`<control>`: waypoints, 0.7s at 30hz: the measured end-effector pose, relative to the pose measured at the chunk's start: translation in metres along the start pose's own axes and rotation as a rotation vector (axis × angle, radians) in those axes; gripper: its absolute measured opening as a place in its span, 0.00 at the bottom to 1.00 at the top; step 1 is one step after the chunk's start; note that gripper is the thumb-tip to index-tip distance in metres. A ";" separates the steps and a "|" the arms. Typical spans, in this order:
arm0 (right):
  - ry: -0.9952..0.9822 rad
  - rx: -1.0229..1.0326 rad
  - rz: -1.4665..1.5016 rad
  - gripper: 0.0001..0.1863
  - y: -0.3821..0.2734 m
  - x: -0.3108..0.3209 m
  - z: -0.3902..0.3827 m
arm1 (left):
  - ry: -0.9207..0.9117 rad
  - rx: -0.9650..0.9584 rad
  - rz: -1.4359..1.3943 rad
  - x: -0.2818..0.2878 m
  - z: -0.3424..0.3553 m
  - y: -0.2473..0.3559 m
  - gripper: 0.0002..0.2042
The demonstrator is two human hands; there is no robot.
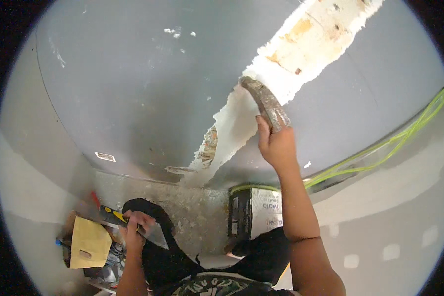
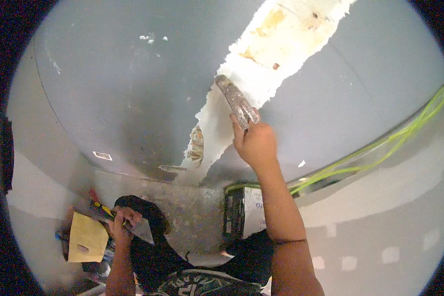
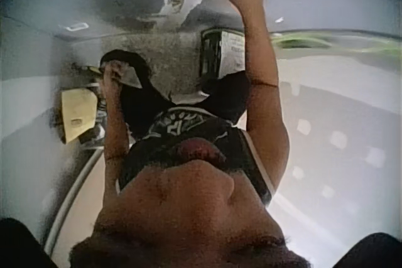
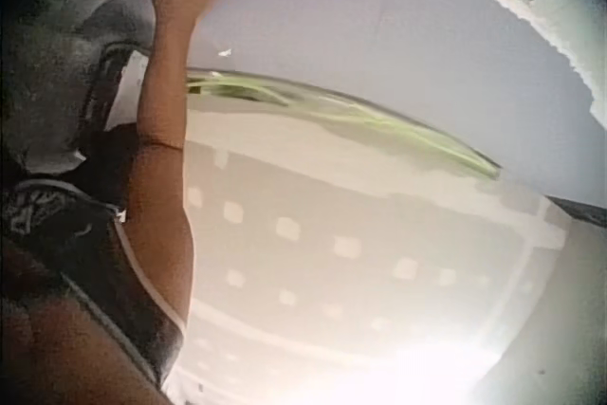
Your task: Using a hammer and a putty knife to remove loose material and smooth out a damaged section of a drywall ceiling.
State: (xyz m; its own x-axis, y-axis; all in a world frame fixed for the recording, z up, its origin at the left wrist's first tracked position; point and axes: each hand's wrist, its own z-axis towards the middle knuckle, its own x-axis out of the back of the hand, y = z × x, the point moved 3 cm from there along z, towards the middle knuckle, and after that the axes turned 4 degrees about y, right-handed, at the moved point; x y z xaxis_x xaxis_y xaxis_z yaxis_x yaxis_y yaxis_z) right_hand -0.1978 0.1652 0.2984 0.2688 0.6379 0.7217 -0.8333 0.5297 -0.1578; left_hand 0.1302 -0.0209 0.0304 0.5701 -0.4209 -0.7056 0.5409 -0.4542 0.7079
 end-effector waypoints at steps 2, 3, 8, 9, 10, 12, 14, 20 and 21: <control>0.010 -0.058 0.047 0.14 0.011 -0.019 -0.022 | -0.033 -0.025 0.051 -0.010 0.002 0.004 0.07; 0.021 -0.081 0.058 0.14 0.016 -0.030 -0.037 | -0.055 -0.050 0.091 -0.013 0.001 0.007 0.07; -0.508 -0.397 -0.024 0.28 0.033 -0.125 -0.154 | -0.046 -0.114 0.219 -0.015 -0.003 0.009 0.07; -0.579 -0.455 -0.007 0.29 0.051 -0.146 -0.187 | -0.019 -0.094 0.193 -0.016 -0.003 0.005 0.07; -0.527 -0.506 0.095 0.30 0.060 -0.161 -0.223 | 0.016 -0.081 0.164 -0.017 -0.003 0.003 0.07; -0.524 -0.643 0.205 0.31 0.070 -0.179 -0.277 | -0.023 -0.115 0.187 -0.024 -0.002 0.004 0.07; -0.600 -0.744 0.261 0.31 0.063 -0.197 -0.317 | 0.001 -0.142 0.188 -0.002 -0.006 0.008 0.09; -1.086 -0.957 0.297 0.19 0.058 -0.279 -0.425 | 0.016 -0.195 0.327 -0.005 -0.015 0.027 0.10; -1.082 -0.958 0.314 0.19 0.071 -0.287 -0.453 | -0.004 -0.189 0.377 -0.016 -0.014 0.022 0.10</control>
State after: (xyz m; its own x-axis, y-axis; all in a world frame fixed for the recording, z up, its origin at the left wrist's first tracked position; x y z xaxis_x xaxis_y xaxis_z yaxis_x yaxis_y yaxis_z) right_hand -0.1152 0.2727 -0.2250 -0.6992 0.3041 0.6470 -0.0430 0.8854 -0.4628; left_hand 0.1419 -0.0130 0.0576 0.7472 -0.5335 -0.3962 0.3993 -0.1162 0.9094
